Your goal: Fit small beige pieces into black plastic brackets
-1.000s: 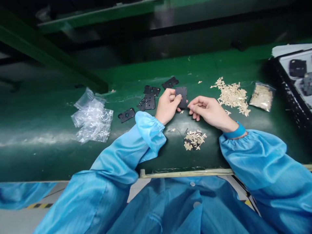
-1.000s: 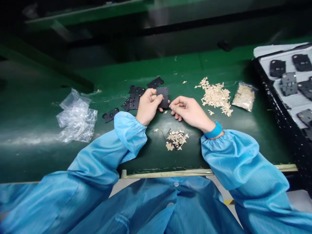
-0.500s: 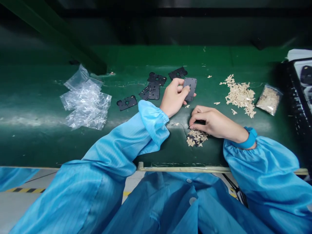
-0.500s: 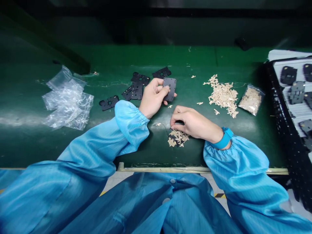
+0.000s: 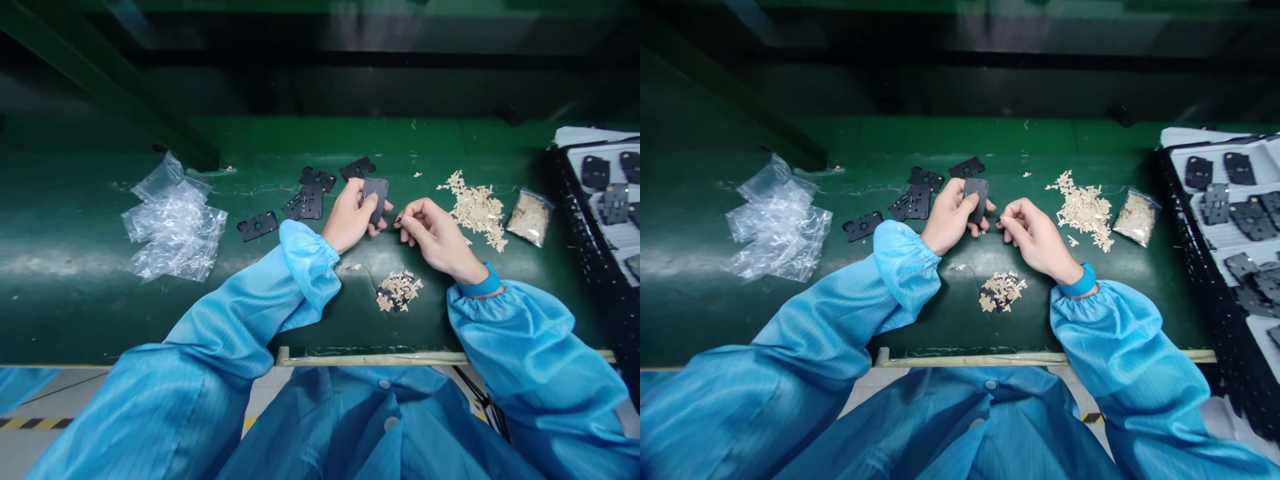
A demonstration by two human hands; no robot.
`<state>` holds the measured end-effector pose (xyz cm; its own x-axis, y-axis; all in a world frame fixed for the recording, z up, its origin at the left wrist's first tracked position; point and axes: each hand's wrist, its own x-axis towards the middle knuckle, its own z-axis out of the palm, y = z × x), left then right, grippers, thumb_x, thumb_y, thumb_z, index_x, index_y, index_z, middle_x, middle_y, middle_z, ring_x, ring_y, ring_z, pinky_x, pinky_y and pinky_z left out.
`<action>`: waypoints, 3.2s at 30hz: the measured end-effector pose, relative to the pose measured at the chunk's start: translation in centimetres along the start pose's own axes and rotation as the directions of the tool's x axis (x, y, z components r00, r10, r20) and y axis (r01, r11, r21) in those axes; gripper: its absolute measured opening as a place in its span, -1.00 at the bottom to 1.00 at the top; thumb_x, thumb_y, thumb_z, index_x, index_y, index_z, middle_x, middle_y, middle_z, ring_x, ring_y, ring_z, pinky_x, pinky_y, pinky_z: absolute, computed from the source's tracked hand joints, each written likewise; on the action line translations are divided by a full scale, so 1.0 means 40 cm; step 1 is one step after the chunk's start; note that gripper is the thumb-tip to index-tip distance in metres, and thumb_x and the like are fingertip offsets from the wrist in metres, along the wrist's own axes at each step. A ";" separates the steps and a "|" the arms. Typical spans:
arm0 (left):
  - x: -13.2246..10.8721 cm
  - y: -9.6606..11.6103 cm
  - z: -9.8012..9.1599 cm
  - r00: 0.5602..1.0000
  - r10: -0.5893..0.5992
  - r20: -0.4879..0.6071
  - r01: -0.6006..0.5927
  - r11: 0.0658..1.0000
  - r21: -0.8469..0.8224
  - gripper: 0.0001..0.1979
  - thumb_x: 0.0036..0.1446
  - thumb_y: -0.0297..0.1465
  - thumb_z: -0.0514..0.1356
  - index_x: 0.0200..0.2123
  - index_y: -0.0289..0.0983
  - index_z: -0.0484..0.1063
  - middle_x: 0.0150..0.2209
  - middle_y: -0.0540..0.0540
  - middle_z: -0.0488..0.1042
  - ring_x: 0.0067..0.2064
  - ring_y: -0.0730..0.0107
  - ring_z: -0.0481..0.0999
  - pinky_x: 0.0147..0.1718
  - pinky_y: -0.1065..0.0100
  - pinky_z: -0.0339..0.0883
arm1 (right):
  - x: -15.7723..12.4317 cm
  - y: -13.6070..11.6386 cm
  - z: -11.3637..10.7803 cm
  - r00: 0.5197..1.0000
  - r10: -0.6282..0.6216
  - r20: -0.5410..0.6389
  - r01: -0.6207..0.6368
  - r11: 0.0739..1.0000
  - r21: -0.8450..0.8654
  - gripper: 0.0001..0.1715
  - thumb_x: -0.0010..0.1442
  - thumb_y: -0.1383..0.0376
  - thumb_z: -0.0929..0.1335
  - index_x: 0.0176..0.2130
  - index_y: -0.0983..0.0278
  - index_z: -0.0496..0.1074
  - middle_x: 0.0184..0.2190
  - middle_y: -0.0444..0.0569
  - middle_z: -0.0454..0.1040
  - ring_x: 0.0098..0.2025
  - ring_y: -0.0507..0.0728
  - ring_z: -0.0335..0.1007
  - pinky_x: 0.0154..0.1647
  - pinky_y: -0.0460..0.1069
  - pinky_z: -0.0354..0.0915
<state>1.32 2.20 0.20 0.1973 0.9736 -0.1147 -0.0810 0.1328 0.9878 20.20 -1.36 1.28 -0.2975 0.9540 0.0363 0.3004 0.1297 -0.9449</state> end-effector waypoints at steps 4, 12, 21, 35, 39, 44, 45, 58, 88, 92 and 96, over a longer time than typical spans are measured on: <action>-0.017 0.016 0.008 0.997 -0.020 0.068 0.020 1.000 0.007 -0.92 0.34 -0.43 0.09 -0.11 -0.24 0.23 -0.33 0.00 0.60 -0.61 0.64 0.38 -0.69 0.55 0.15 | 0.006 0.014 0.009 0.991 0.004 -0.132 0.010 0.995 0.104 -0.68 0.35 0.02 0.39 -0.15 0.21 0.34 -0.35 -0.10 0.50 -0.43 0.02 0.41 -0.42 -0.06 0.34; -0.027 0.026 0.012 0.986 -0.106 0.129 0.112 0.993 -0.038 -0.81 0.26 -0.43 0.23 -0.15 -0.25 0.24 -0.40 0.06 0.47 -0.51 0.59 0.47 -0.57 0.53 0.28 | -0.004 0.009 0.010 0.965 -0.149 -0.215 0.142 0.989 -0.048 -0.91 0.33 0.24 0.41 -0.16 0.20 0.53 -0.17 0.00 0.57 -0.14 0.15 0.55 -0.05 0.10 0.48; -0.033 0.035 0.005 0.984 -0.080 0.158 0.062 0.991 0.118 -0.77 0.23 -0.39 0.29 -0.16 -0.26 0.27 -0.54 0.13 0.36 -0.59 0.65 0.29 -0.58 0.53 0.14 | -0.002 -0.002 0.013 0.910 -0.320 -0.264 0.244 0.928 -0.283 -0.84 0.30 0.34 0.40 -0.21 0.15 0.63 -0.19 0.02 0.60 -0.06 0.21 0.53 0.01 0.18 0.48; -0.030 0.030 0.011 0.993 -0.070 0.098 0.060 0.993 0.103 -0.75 0.16 -0.42 0.32 -0.17 -0.25 0.30 -0.43 0.11 0.39 -0.56 0.67 0.34 -0.54 0.52 0.23 | 0.005 0.001 0.008 0.973 -0.010 -0.230 0.017 1.000 0.026 -0.80 0.26 0.25 0.42 -0.09 0.21 0.54 -0.24 -0.01 0.57 -0.33 0.09 0.49 -0.35 0.02 0.45; -0.030 0.028 0.011 0.994 -0.060 0.096 0.044 0.987 0.155 -0.75 0.15 -0.42 0.32 -0.18 -0.26 0.30 -0.39 0.08 0.43 -0.56 0.66 0.35 -0.55 0.51 0.25 | 0.011 0.003 -0.005 0.988 0.119 -0.100 -0.111 0.990 0.087 -0.87 0.22 0.24 0.43 -0.26 0.26 0.47 -0.46 -0.13 0.46 -0.50 0.00 0.31 -0.50 -0.06 0.28; -0.028 0.022 0.009 0.994 -0.047 0.096 0.030 0.985 0.168 -0.74 0.13 -0.43 0.32 -0.17 -0.27 0.31 -0.36 0.05 0.47 -0.55 0.65 0.37 -0.55 0.51 0.26 | 0.008 0.002 -0.005 0.991 0.111 -0.080 -0.106 0.992 0.074 -0.87 0.16 0.26 0.45 -0.34 0.26 0.45 -0.46 -0.13 0.47 -0.49 0.00 0.29 -0.47 -0.06 0.26; -0.028 0.020 0.008 0.995 -0.043 0.093 0.028 0.987 0.160 -0.74 0.13 -0.43 0.32 -0.17 -0.27 0.31 -0.35 0.04 0.48 -0.55 0.65 0.36 -0.54 0.51 0.26 | 0.007 0.003 -0.003 0.991 0.109 -0.076 -0.103 0.991 0.080 -0.87 0.15 0.27 0.46 -0.34 0.26 0.46 -0.44 -0.12 0.49 -0.48 0.00 0.31 -0.46 -0.06 0.27; -0.030 -0.031 0.009 0.992 0.113 0.056 -0.123 0.963 0.239 -0.71 0.11 -0.37 0.34 -0.14 -0.24 0.33 -0.27 -0.01 0.59 -0.52 0.58 0.41 -0.49 0.46 0.33 | 0.005 0.005 0.025 0.971 0.098 -0.218 -0.094 0.995 0.030 -0.77 0.13 0.18 0.48 -0.41 0.25 0.44 -0.51 -0.10 0.49 -0.47 0.05 0.35 -0.46 -0.04 0.25; -0.035 -0.016 0.010 0.986 0.167 0.023 -0.165 0.934 0.318 -0.75 0.09 -0.38 0.35 -0.21 -0.24 0.36 -0.40 0.05 0.51 -0.54 0.53 0.41 -0.53 0.44 0.28 | 0.000 0.012 0.015 0.982 0.084 -0.167 -0.085 0.996 0.000 -0.96 0.04 0.36 0.42 -0.42 0.25 0.46 -0.49 -0.11 0.53 -0.46 0.05 0.40 -0.42 -0.04 0.27; -0.022 -0.007 0.007 0.988 0.115 -0.106 -0.101 0.987 0.123 -0.79 0.15 -0.36 0.30 -0.22 -0.23 0.31 -0.32 0.01 0.61 -0.62 0.64 0.32 -0.60 0.48 0.23 | 0.006 0.010 0.011 0.960 0.147 -0.239 -0.121 0.985 0.120 -0.97 0.03 0.37 0.40 -0.43 0.24 0.46 -0.59 -0.18 0.45 -0.57 0.00 0.28 -0.55 -0.07 0.20; -0.020 -0.003 0.005 0.985 0.109 -0.133 -0.086 0.981 0.172 -0.78 0.19 -0.29 0.30 -0.23 -0.24 0.33 -0.40 0.02 0.59 -0.63 0.64 0.31 -0.61 0.51 0.20 | 0.009 0.007 0.011 0.947 0.175 -0.270 -0.137 0.978 0.154 -0.94 0.01 0.40 0.37 -0.42 0.25 0.46 -0.62 -0.20 0.41 -0.59 -0.01 0.27 -0.58 -0.09 0.17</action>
<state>1.37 1.36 0.18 0.0552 0.9983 -0.0188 0.0719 0.0149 0.9973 19.76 -1.10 0.89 0.0155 0.9989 -0.0437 0.1948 -0.0459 -0.9798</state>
